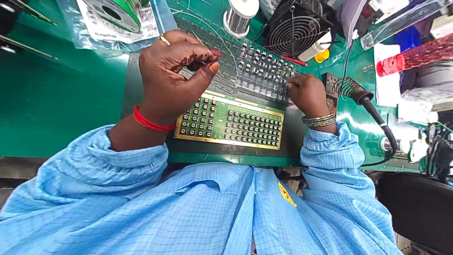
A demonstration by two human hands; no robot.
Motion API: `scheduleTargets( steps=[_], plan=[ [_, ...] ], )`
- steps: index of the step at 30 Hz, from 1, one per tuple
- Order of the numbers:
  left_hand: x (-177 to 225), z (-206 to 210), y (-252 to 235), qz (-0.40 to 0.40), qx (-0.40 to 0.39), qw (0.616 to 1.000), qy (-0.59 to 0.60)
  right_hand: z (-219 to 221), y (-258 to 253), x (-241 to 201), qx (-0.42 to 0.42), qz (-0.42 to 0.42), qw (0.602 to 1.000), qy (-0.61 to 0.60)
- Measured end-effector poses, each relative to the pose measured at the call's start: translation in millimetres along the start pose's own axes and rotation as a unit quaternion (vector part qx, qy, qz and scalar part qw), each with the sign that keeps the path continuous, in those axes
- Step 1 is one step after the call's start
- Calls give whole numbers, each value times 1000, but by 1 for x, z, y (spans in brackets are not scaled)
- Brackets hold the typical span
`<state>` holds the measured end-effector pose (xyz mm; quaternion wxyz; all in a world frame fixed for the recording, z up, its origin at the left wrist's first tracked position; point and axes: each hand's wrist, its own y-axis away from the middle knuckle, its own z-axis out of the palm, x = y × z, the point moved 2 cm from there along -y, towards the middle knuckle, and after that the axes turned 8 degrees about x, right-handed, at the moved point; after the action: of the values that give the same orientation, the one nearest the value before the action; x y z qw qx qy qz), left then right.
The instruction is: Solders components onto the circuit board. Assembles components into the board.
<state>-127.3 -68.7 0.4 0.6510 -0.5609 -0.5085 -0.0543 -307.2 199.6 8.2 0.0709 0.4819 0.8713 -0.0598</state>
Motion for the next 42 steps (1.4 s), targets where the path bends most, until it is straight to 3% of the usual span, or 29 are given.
scheduleTargets(
  steps=[6, 10, 18, 21, 26, 29, 32, 34, 36, 39, 42],
  plan=[
    [0, 0, -1, -18, -1, 1000, 0, -8, -28, 16, -132, 31, 988, -78],
    [1, 1, -2, -23, 1, 1000, -9, -5, -36, 28, -120, 42, 982, -139],
    [-1, 1, -1, -26, -13, 999, -16, -9, -23, 12, -88, -74, 993, -28],
    [-1, 1, -1, -27, -14, 999, -19, -7, -26, 12, -119, -49, 991, -25],
    [-2, 2, -1, -32, -13, 999, -22, -8, -39, 26, -157, 13, 977, -141],
    [-3, 2, -1, -34, -11, 999, -21, -10, -38, 34, -123, 97, 943, -292],
    [-3, 2, -1, -38, -10, 999, -17, -8, -36, 41, -62, 203, 838, -502],
    [-2, 2, -1, -40, -11, 999, -16, -4, -34, 42, -53, 235, 805, -542],
    [-2, 2, -1, -40, -15, 999, -17, 2, -34, 38, -21, 226, 850, -475],
    [-2, 3, 0, -38, -16, 999, -22, 5, -36, 32, 44, 117, 965, -230],
    [-2, 2, 0, -36, -17, 999, -27, 2, -35, 18, 28, 67, 994, -86]
  ],
)
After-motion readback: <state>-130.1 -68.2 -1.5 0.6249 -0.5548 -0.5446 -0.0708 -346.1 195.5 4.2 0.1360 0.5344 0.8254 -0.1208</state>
